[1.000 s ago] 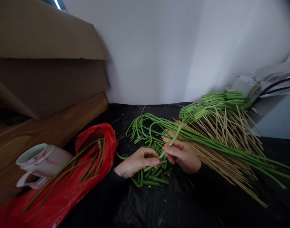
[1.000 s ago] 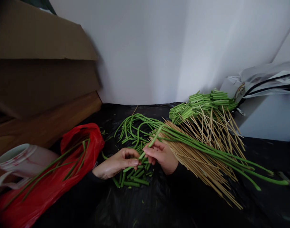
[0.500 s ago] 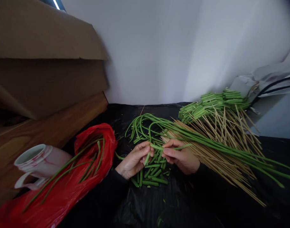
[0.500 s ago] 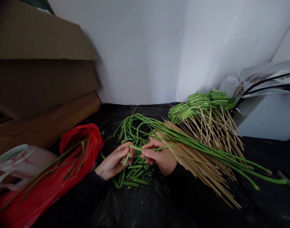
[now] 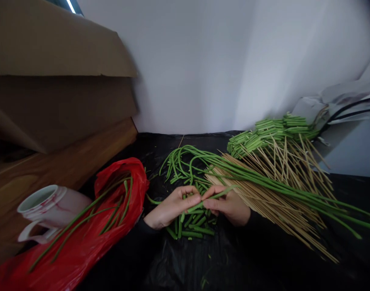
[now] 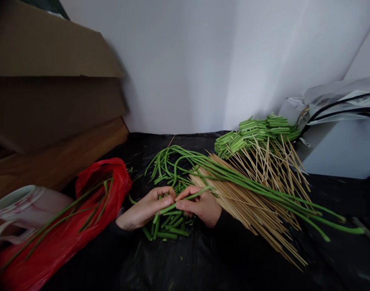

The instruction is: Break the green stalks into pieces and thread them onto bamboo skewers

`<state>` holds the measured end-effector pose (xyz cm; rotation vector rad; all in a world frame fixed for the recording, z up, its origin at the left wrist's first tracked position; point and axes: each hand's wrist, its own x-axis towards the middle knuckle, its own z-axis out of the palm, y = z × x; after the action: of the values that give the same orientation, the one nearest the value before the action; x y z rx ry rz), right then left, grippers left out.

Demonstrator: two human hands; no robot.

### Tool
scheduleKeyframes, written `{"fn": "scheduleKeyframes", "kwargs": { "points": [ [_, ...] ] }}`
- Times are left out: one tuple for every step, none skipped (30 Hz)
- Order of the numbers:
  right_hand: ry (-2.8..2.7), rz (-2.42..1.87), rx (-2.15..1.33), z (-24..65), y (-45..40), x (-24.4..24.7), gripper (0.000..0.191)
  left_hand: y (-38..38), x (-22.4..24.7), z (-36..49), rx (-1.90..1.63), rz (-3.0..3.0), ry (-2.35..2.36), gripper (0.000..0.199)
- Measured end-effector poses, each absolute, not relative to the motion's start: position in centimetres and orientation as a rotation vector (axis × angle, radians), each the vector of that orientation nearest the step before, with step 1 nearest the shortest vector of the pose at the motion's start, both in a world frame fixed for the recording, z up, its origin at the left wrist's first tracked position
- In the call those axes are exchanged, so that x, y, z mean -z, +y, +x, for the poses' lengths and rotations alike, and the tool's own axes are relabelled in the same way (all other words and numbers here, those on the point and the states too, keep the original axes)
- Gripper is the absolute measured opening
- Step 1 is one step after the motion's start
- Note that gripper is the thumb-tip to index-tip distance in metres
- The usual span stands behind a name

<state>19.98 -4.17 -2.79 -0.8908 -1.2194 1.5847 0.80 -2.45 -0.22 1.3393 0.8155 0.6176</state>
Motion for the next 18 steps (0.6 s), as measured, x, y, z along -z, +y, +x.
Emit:
{"fn": "scheduleKeyframes", "kwargs": {
  "points": [
    [-1.217,-0.883,-1.593,20.0,-4.1,2.8,0.026,-2.6,0.1,0.7,-0.555,1.364,0.811,0.039],
    [-1.211,-0.876,-1.601,20.1,-4.1,2.8,0.027,-2.6,-0.1,0.6,-0.5,1.379,0.806,0.038],
    [-1.198,-0.869,-1.607,20.1,-4.1,2.7,0.028,-2.6,-0.2,0.5,-0.457,1.385,0.8,0.037],
    [-1.173,-0.861,-1.608,20.2,-4.0,2.6,0.029,-2.7,-0.4,0.5,-0.427,1.386,0.795,0.036],
    [-1.134,-0.851,-1.606,20.3,-3.9,2.4,0.03,-2.7,-0.6,0.4,-0.408,1.382,0.792,0.036],
    [-1.084,-0.843,-1.607,20.5,-3.8,2.3,0.031,-2.7,-0.7,0.4,-0.397,1.374,0.791,0.035],
    [-1.032,-0.838,-1.611,20.6,-3.8,2.1,0.032,-2.7,-0.7,0.4,-0.392,1.364,0.786,0.035],
    [-0.984,-0.836,-1.617,20.7,-3.7,2.0,0.033,-2.7,-0.8,0.5,-0.39,1.351,0.775,0.035],
    [-0.948,-0.838,-1.625,20.8,-3.7,1.9,0.033,-2.7,-0.8,0.5,-0.386,1.337,0.762,0.035],
    [-0.929,-0.842,-1.63,20.8,-3.7,1.8,0.034,-2.7,-0.7,0.5,-0.385,1.325,0.746,0.035],
    [-0.925,-0.847,-1.633,20.8,-3.7,1.8,0.035,-2.7,-0.6,0.6,-0.386,1.32,0.733,0.036],
    [-0.93,-0.85,-1.63,20.8,-3.7,1.8,0.035,-2.7,-0.4,0.6,-0.39,1.322,0.728,0.037],
    [-0.942,-0.854,-1.625,20.7,-3.7,1.8,0.035,-2.7,-0.2,0.6,-0.396,1.326,0.736,0.039],
    [-0.96,-0.858,-1.618,20.7,-3.8,1.9,0.035,-2.7,0.0,0.6,-0.399,1.329,0.754,0.04],
    [-0.982,-0.863,-1.613,20.6,-3.8,2.1,0.035,-2.7,0.2,0.6,-0.401,1.331,0.778,0.04],
    [-1.003,-0.869,-1.607,20.5,-3.8,2.2,0.034,-2.7,0.3,0.6,-0.4,1.331,0.803,0.041],
    [-1.021,-0.876,-1.6,20.4,-3.8,2.2,0.034,-2.7,0.4,0.6,-0.397,1.33,0.824,0.041],
    [-1.035,-0.882,-1.593,20.4,-3.7,2.3,0.034,-2.7,0.5,0.7,-0.398,1.332,0.838,0.04]
  ]
}}
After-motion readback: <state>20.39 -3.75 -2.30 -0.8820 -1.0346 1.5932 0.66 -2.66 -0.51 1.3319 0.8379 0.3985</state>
